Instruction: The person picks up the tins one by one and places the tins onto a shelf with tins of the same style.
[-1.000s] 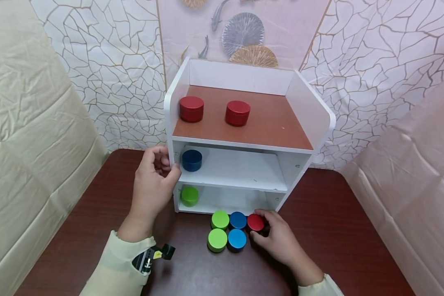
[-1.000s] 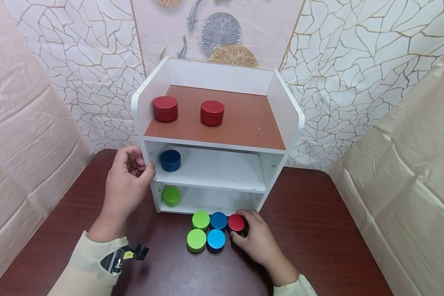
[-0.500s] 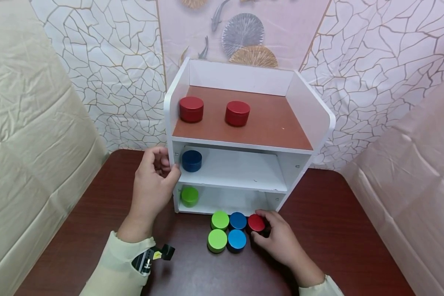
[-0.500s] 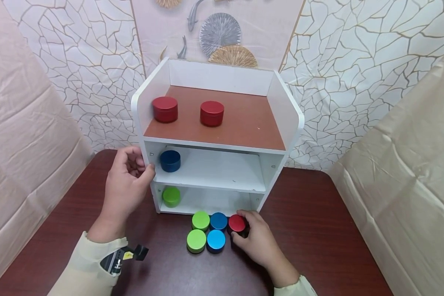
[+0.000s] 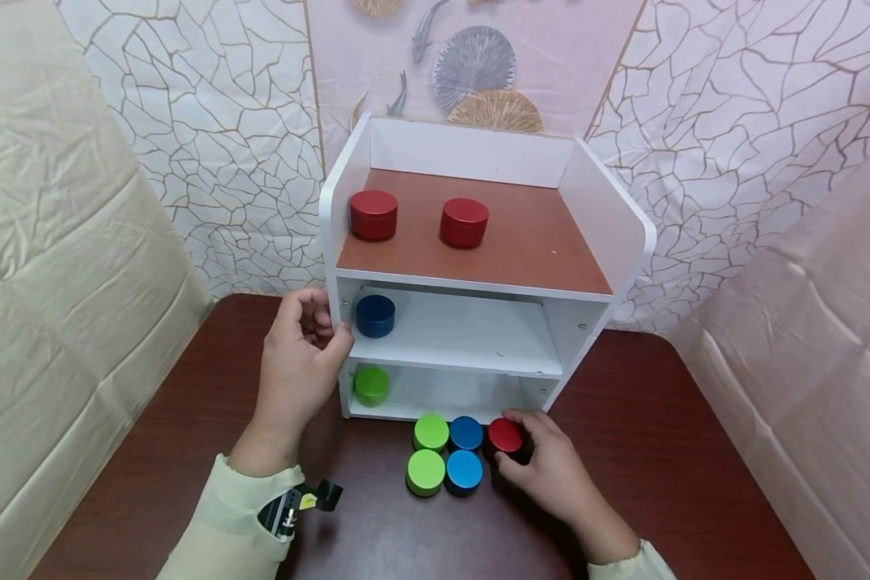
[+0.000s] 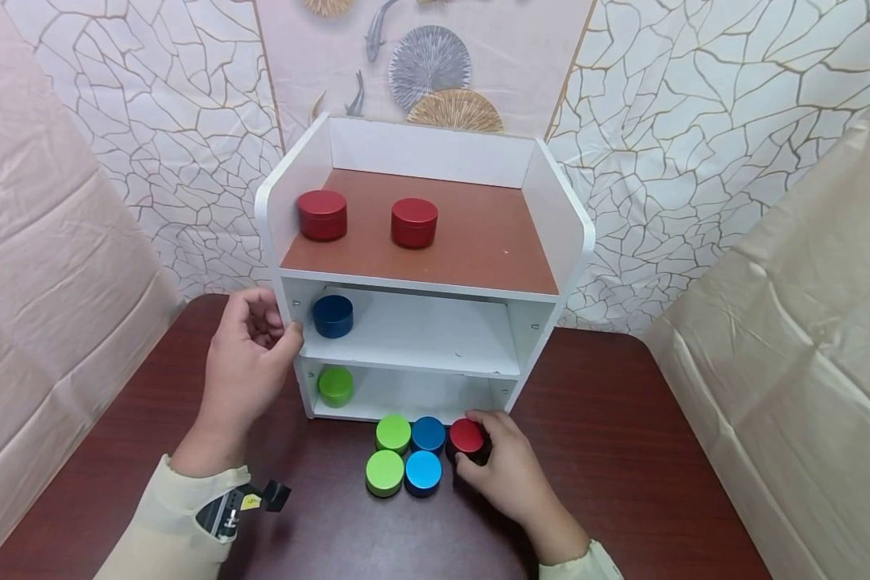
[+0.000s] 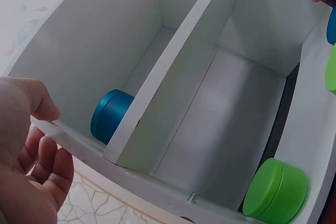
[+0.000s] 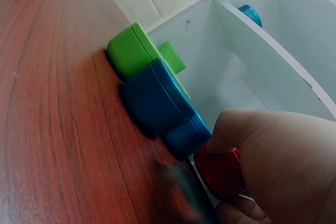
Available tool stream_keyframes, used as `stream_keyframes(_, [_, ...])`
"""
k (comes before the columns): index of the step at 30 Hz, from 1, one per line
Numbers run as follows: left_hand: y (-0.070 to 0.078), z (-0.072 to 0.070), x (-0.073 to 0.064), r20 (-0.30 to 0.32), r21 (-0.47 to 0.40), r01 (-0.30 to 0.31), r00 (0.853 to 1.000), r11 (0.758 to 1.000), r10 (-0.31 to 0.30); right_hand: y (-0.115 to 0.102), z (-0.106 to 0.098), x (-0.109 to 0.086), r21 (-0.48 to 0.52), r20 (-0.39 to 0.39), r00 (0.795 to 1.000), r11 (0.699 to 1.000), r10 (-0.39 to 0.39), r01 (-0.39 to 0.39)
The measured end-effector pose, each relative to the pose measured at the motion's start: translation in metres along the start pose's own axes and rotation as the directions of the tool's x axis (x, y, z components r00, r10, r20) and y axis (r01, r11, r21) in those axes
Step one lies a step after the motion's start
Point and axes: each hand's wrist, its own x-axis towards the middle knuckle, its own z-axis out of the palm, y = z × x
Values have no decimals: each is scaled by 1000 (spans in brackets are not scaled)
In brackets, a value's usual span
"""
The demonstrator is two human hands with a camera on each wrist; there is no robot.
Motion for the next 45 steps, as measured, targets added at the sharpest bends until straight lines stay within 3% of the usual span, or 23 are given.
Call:
stream_keyframes(9, [0,0,0,5,5,9,1000,1000,-9,-4,-4,0,4,11,1000,1000,11,-11])
stream_keyframes(24, [-1,0,-2,12,-5,19,1000,1000,-19,-15,-30,-6,39,-50,996,996,-74,76])
stream_keyframes(45, [1,0,-1,8,-6,16,1000,1000,-16,-47,-61,-12,79,-45,989,986,-143,146])
